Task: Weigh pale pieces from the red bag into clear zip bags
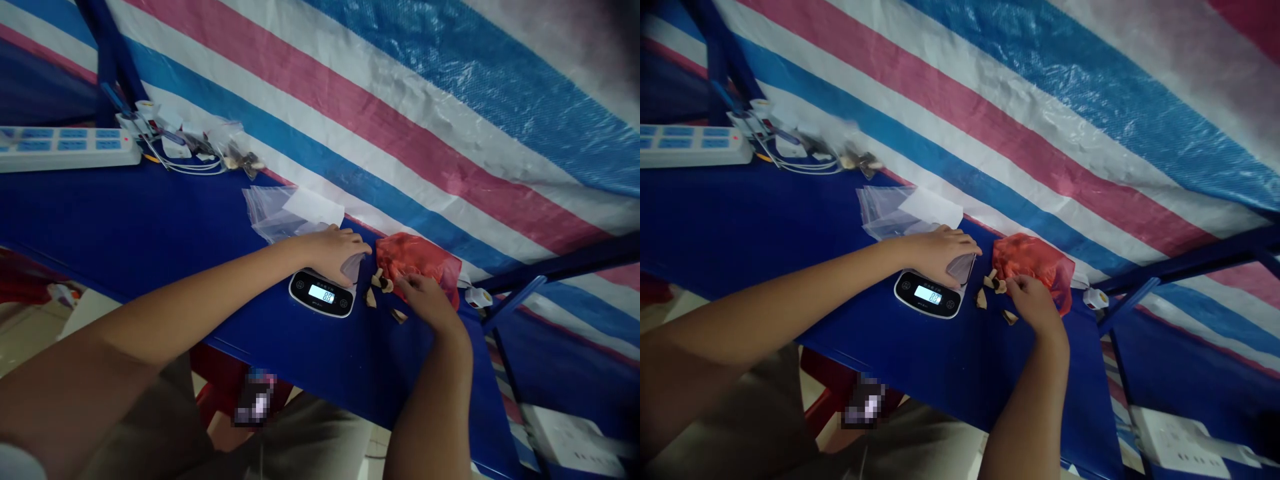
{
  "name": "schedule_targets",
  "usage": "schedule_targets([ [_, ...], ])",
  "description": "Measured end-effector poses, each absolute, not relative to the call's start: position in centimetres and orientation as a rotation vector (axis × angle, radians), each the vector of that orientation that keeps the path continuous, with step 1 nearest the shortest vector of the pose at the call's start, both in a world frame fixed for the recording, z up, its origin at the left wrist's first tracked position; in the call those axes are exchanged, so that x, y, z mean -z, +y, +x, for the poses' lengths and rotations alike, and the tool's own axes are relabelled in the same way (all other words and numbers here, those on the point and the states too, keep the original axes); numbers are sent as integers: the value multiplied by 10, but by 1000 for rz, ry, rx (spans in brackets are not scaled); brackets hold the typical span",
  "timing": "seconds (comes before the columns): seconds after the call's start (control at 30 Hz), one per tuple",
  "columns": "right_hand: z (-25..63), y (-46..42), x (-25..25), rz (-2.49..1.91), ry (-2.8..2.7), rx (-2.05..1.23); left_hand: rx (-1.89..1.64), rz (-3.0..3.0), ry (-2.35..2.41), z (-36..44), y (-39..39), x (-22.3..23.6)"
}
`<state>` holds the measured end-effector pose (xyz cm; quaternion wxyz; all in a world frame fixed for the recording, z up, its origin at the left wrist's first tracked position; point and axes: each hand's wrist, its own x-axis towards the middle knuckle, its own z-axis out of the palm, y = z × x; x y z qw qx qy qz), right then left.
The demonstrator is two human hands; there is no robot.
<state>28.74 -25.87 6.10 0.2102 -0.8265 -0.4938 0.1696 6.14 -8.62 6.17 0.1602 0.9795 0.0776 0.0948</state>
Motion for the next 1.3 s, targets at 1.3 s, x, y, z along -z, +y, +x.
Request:
schedule_targets([
  [1.3,186,-222,-66,-1967,-1381,-355,-574,2646,195,52,-107,-56],
])
